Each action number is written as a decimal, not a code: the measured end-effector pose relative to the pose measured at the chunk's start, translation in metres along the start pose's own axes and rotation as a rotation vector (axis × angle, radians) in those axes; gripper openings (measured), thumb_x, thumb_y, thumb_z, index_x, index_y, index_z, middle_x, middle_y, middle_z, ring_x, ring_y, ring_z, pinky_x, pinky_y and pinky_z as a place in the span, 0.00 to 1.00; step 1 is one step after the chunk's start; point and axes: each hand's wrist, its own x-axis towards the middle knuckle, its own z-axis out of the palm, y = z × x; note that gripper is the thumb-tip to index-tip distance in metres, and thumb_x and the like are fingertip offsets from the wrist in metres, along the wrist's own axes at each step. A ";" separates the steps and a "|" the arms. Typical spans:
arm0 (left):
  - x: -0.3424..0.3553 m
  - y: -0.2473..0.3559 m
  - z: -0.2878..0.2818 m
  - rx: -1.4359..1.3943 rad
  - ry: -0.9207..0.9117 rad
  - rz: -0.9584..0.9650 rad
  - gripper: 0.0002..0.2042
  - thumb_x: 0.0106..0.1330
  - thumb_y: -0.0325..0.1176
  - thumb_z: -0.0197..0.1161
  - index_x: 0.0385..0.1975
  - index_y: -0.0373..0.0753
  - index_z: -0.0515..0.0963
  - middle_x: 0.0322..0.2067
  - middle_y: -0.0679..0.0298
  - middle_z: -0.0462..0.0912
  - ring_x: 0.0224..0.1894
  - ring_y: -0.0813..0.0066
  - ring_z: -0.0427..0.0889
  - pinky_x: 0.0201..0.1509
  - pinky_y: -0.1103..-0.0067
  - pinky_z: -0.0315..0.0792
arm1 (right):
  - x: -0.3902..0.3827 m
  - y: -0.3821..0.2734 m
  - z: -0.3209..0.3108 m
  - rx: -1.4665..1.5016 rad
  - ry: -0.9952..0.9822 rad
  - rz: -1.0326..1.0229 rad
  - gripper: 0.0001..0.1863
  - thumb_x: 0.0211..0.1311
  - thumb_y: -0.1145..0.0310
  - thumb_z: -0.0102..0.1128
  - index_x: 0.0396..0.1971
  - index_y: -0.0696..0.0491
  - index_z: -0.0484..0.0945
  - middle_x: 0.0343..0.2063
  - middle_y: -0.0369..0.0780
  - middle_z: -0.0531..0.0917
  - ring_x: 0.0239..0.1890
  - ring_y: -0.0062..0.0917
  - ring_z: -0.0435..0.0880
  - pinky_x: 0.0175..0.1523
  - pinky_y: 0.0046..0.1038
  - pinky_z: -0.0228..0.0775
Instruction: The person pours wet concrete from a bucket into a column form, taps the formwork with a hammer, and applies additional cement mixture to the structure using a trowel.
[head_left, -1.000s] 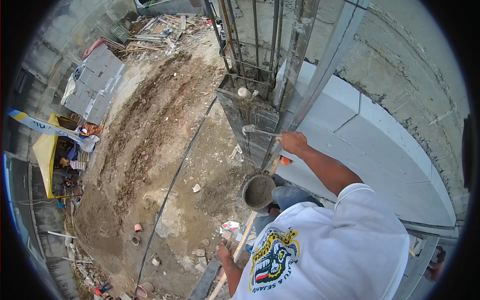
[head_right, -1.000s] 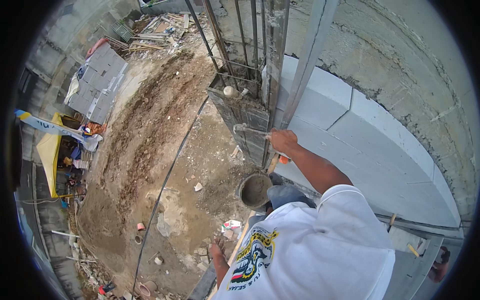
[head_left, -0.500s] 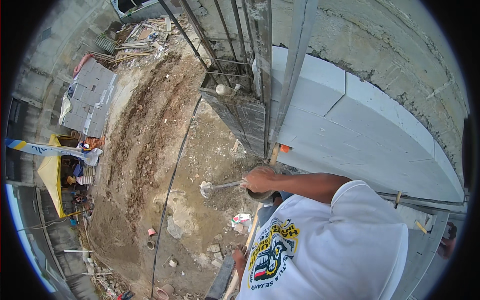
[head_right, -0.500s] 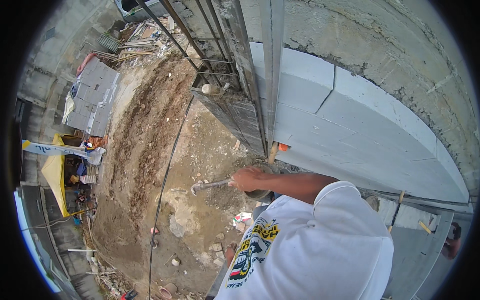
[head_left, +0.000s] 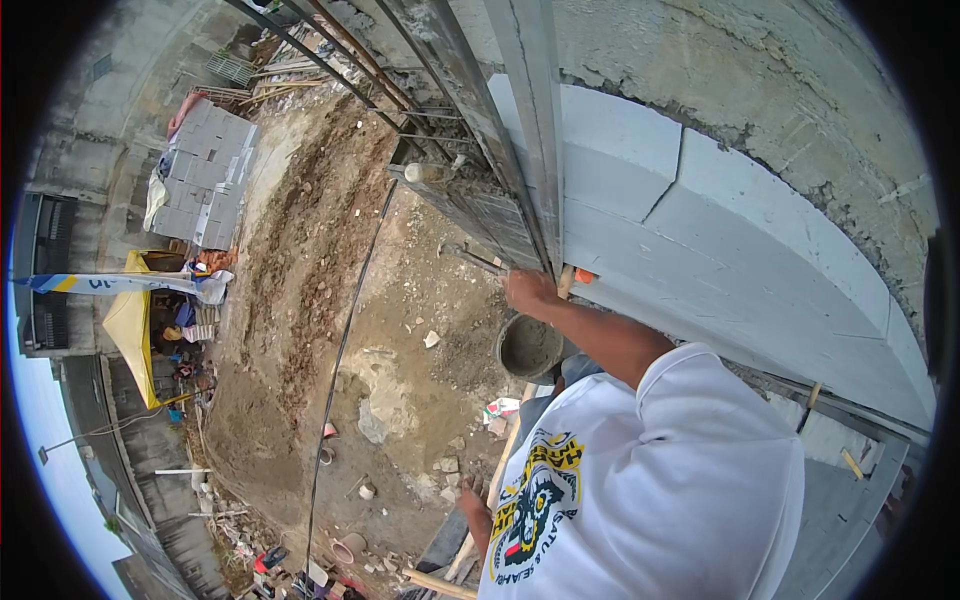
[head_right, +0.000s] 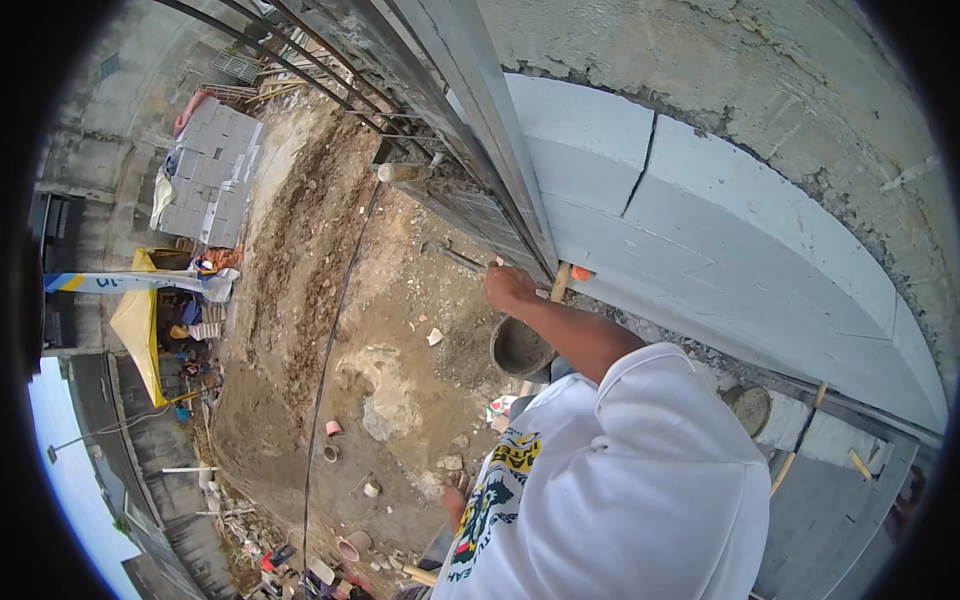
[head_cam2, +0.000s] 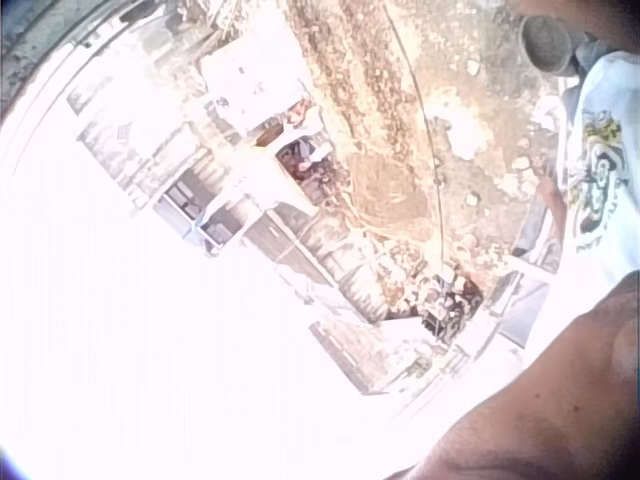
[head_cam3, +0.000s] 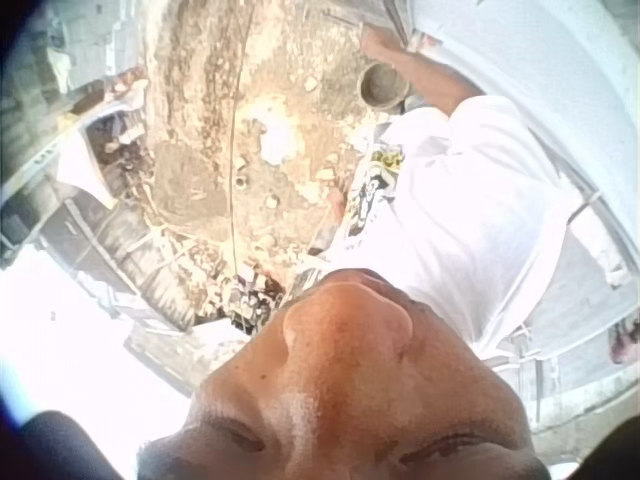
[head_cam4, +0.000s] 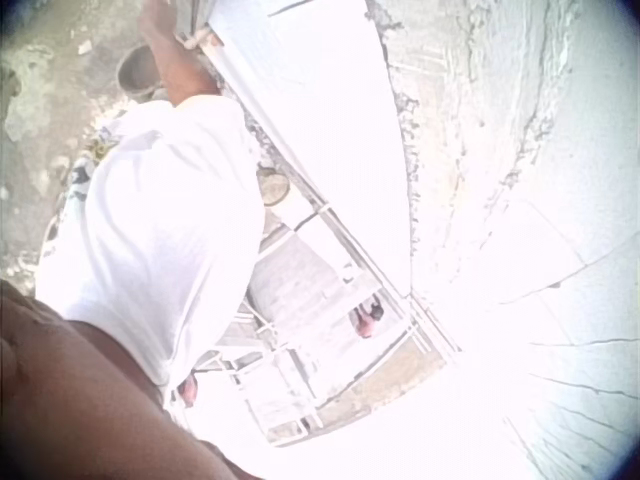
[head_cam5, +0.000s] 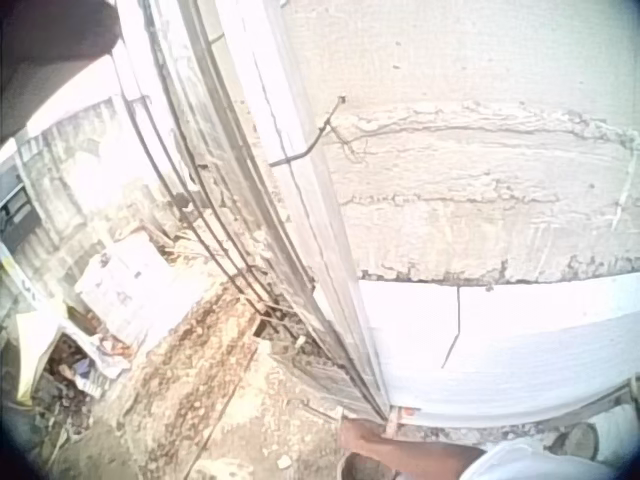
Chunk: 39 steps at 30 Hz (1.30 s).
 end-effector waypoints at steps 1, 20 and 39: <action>0.029 -0.059 -0.028 -0.024 0.019 -0.012 0.19 0.69 0.39 0.46 0.57 0.39 0.63 0.56 0.55 0.69 0.49 0.60 0.77 0.45 0.70 0.75 | -0.021 -0.003 0.014 -0.039 -0.041 -0.031 0.22 0.64 0.53 0.44 0.42 0.57 0.74 0.34 0.50 0.81 0.40 0.44 0.80 0.45 0.44 0.69; -0.094 -0.063 0.037 -0.032 0.081 0.081 0.13 0.68 0.34 0.48 0.49 0.40 0.70 0.41 0.61 0.79 0.42 0.65 0.80 0.35 0.73 0.76 | -0.025 0.070 -0.020 -0.130 -0.135 -0.148 0.20 0.63 0.54 0.46 0.38 0.57 0.75 0.39 0.50 0.80 0.43 0.42 0.79 0.45 0.41 0.70; -0.066 -0.122 0.063 -0.092 0.052 -0.023 0.12 0.66 0.33 0.52 0.46 0.36 0.71 0.38 0.59 0.79 0.36 0.65 0.81 0.32 0.75 0.74 | -0.013 -0.031 -0.036 -0.264 0.082 -0.882 0.18 0.62 0.52 0.49 0.39 0.52 0.71 0.35 0.44 0.79 0.35 0.39 0.81 0.38 0.41 0.71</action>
